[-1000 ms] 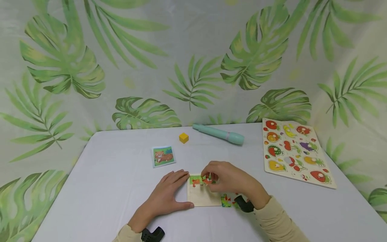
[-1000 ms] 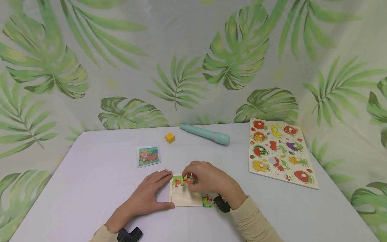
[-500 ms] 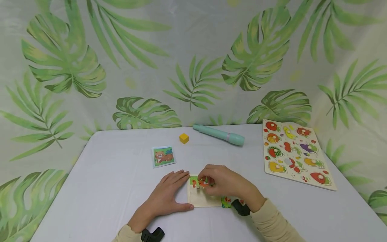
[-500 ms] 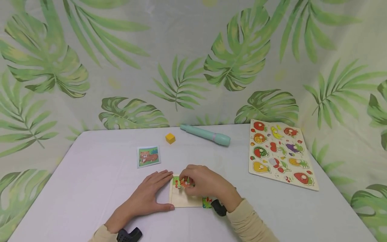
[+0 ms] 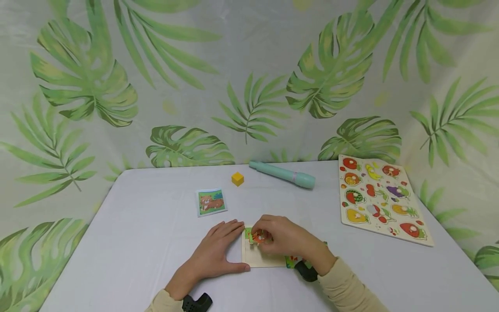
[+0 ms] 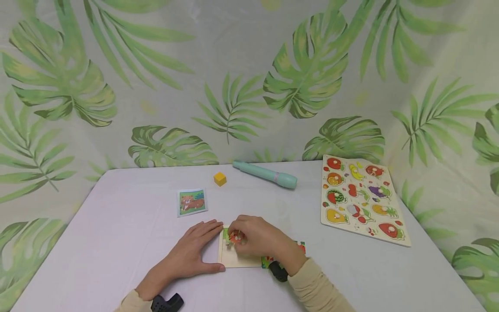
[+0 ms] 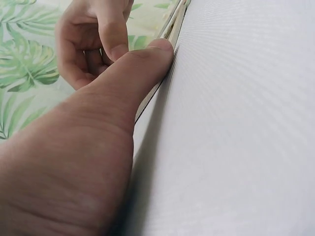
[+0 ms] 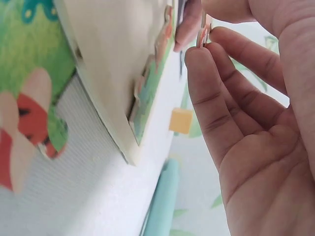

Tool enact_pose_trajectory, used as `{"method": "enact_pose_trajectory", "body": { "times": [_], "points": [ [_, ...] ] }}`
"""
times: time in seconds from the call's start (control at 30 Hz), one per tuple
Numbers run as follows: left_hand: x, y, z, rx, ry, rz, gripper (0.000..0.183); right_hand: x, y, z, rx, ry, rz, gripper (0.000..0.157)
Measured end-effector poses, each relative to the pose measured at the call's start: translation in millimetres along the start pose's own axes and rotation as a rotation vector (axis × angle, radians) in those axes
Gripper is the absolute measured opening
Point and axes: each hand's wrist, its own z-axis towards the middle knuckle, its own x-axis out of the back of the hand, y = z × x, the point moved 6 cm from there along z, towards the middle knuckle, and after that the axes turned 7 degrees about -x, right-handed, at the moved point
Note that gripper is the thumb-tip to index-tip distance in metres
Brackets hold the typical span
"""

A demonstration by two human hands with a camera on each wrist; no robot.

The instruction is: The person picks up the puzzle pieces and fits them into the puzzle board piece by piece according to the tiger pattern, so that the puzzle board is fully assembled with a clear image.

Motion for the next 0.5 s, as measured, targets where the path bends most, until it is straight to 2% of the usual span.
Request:
{"method": "enact_pose_trajectory", "body": {
  "times": [0.5],
  "points": [
    [0.6, 0.0, -0.3, -0.001, 0.0, 0.003, 0.108, -14.3, -1.0, 4.0, -0.014, -0.026, -0.02, 0.026]
  ]
}}
